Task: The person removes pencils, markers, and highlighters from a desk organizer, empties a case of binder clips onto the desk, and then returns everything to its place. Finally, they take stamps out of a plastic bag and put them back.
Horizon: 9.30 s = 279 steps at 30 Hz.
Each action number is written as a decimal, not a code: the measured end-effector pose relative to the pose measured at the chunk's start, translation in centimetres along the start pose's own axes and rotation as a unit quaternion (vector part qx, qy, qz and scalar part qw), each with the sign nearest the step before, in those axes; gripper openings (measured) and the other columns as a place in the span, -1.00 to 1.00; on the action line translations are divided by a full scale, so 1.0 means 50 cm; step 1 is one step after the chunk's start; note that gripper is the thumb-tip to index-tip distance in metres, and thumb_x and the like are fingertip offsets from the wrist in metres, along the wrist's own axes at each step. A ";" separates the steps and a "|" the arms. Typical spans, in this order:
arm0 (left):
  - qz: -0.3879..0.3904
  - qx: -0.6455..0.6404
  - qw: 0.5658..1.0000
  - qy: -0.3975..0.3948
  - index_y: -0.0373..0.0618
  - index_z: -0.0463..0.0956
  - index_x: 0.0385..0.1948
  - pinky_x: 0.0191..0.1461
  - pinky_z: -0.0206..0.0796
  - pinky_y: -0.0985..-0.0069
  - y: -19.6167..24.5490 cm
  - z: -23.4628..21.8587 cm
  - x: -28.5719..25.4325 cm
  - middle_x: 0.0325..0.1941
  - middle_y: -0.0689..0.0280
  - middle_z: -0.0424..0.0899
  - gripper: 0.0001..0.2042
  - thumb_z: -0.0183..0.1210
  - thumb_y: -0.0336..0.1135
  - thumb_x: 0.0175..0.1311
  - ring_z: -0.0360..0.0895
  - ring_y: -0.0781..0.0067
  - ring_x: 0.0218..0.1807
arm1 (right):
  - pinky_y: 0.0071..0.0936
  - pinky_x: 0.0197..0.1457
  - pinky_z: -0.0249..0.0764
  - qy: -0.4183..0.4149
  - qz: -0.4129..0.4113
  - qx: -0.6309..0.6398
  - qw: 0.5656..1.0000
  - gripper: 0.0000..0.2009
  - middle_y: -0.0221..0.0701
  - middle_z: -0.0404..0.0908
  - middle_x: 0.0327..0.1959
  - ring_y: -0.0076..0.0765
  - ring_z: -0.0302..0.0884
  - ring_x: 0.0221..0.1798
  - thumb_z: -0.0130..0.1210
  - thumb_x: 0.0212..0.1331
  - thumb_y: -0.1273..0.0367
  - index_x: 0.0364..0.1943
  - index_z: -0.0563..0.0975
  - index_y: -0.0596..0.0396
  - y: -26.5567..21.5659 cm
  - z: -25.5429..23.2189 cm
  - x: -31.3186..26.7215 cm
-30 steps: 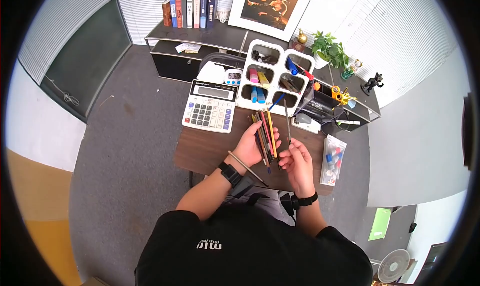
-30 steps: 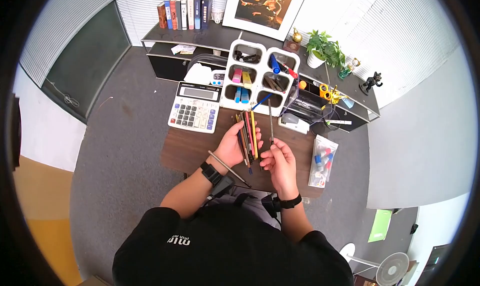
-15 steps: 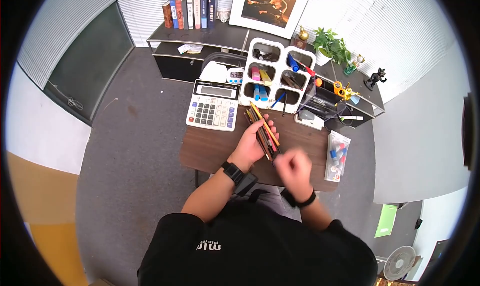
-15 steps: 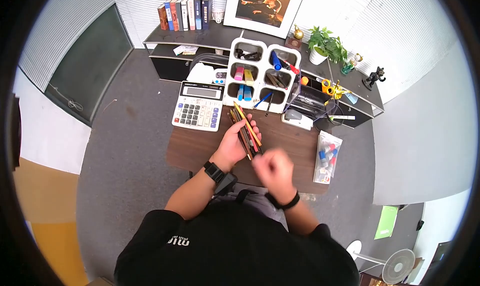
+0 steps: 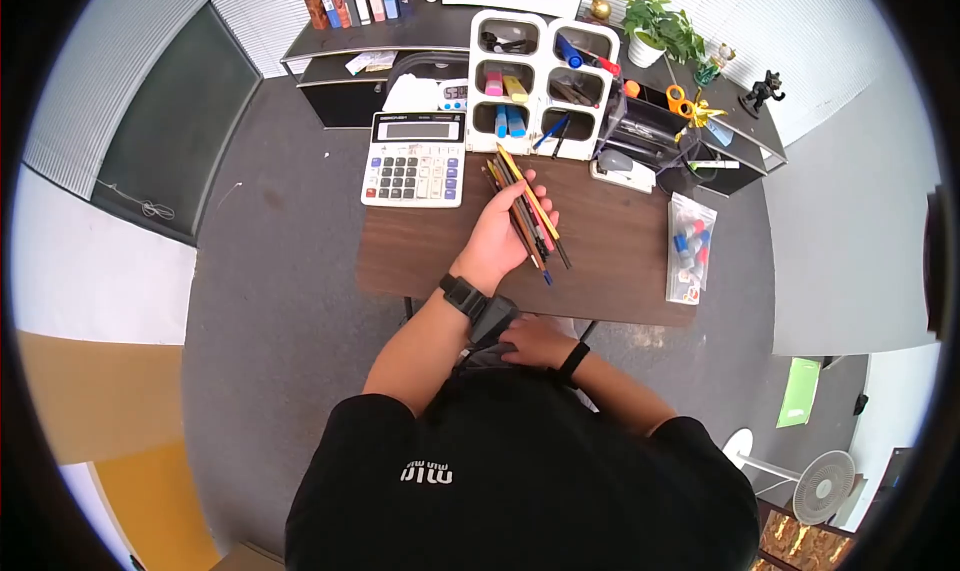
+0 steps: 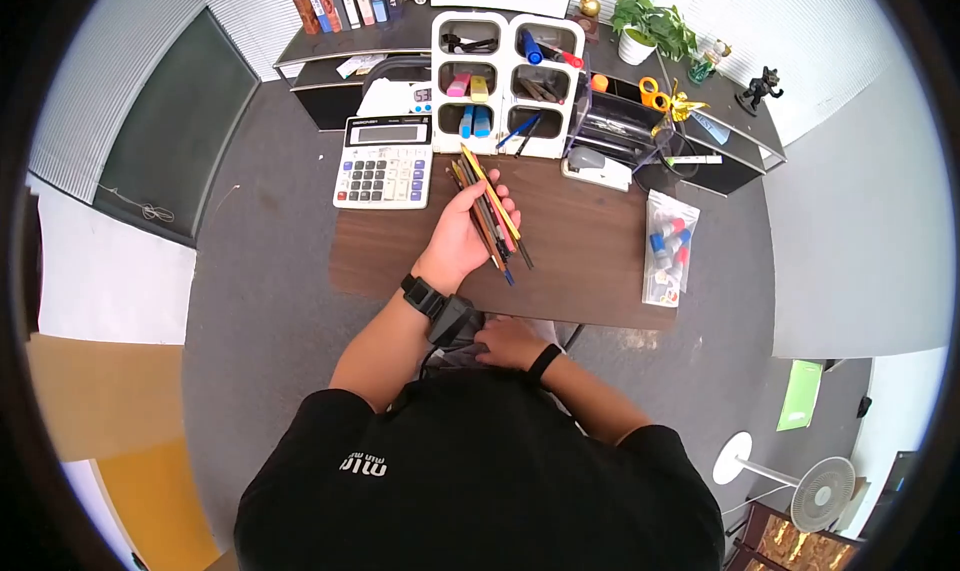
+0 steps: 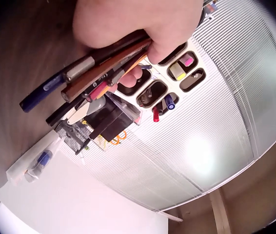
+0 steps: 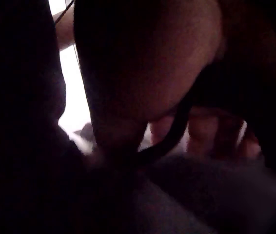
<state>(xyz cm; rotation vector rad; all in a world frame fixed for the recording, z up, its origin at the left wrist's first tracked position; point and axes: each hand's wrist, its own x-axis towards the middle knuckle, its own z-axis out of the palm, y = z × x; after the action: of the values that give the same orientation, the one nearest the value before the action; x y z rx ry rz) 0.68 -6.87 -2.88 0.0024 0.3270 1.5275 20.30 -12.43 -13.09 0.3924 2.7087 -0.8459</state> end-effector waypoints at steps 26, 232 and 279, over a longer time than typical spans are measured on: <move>-0.013 0.109 0.993 0.032 -0.02 0.52 0.18 0.09 0.55 0.18 0.002 0.011 0.002 -0.17 0.32 0.64 -0.71 0.11 -0.13 0.59 0.62 0.34 -0.13 | 0.03 -0.06 0.62 -0.009 -0.102 0.018 0.995 -0.75 -0.23 0.73 -0.21 0.05 0.72 -0.06 0.30 0.22 0.18 -0.12 0.64 -0.04 -0.068 0.033 0.043; -0.158 0.254 0.948 -0.106 -0.15 0.31 0.45 0.27 0.60 0.17 0.057 0.028 -0.028 0.18 0.01 0.66 -0.53 0.10 -0.32 0.57 0.67 0.09 0.22 | -0.24 -0.10 0.64 0.433 -0.008 0.157 0.888 -0.73 -0.22 0.72 -0.21 -0.05 0.71 -0.19 0.34 0.24 0.45 0.03 0.68 0.07 -0.119 -0.335 -0.115; -0.082 0.134 0.987 -0.024 -0.09 0.38 0.33 0.33 0.53 0.05 0.056 -0.014 -0.001 0.14 0.09 0.66 -0.64 0.08 -0.33 0.58 0.64 0.11 0.22 | -0.18 -0.01 0.67 0.443 0.008 0.138 0.886 -0.67 -0.21 0.72 -0.10 0.02 0.72 -0.09 0.37 0.22 0.39 0.08 0.67 0.05 -0.113 -0.340 -0.076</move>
<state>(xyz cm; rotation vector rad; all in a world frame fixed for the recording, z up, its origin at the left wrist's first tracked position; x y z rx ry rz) -2.19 -6.91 -2.95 0.2194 0.4810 1.3096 18.88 -7.60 4.54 1.0951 3.3662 -1.2952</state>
